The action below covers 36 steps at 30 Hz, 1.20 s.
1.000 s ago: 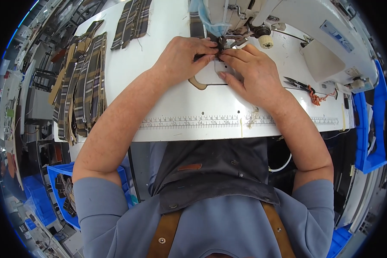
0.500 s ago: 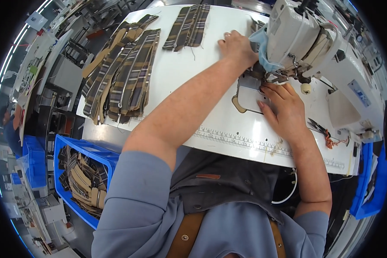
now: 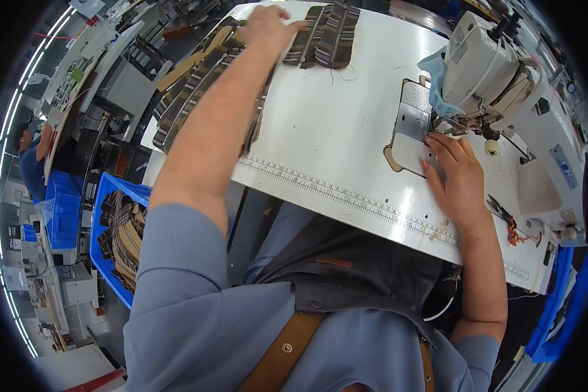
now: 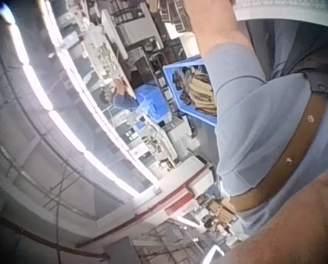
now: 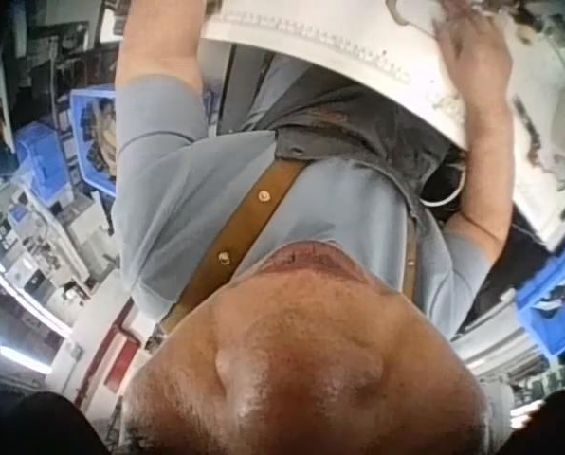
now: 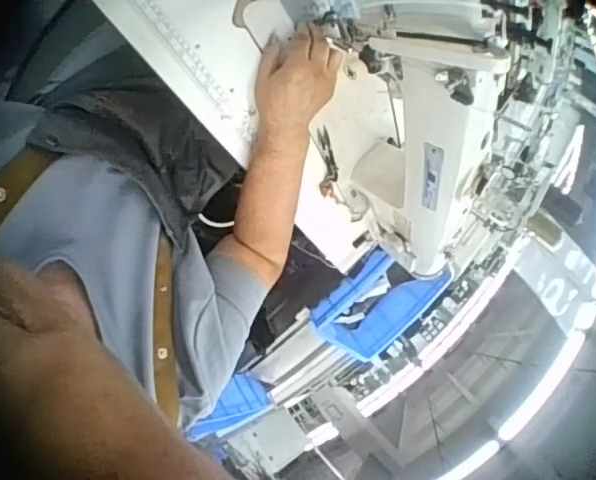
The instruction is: Sewing zippers onto plaid fabric strips using an industrial sewing machine.
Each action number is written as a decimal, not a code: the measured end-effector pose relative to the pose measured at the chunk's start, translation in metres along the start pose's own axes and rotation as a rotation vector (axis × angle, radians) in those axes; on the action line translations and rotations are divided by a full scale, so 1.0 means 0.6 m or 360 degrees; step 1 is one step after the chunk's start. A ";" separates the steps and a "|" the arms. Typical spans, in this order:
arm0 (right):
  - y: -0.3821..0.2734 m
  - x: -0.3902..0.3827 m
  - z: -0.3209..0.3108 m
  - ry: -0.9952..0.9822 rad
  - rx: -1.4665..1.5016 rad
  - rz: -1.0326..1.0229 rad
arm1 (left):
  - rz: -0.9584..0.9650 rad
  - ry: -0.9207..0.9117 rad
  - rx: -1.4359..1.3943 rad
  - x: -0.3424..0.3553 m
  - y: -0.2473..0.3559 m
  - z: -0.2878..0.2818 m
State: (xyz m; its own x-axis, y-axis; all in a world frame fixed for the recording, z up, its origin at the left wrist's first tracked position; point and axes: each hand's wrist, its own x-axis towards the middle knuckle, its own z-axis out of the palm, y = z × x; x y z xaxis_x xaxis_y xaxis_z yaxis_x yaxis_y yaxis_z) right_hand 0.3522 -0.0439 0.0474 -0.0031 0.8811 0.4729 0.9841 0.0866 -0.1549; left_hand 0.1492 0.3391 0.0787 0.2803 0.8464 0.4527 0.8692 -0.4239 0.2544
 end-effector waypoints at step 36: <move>-0.010 -0.002 -0.020 -0.0280 0.1613 0.0199 | 0.0682 -0.1743 -0.1770 -0.227 0.164 -0.204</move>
State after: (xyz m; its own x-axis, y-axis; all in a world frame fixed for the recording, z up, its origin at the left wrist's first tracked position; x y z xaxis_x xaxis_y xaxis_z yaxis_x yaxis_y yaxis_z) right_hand 0.3483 -0.0510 0.0582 -0.0171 0.9592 0.2821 0.3686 0.2683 -0.8900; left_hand 0.1466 0.1424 0.1466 0.9761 0.2162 -0.0214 0.0822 -0.2762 0.9576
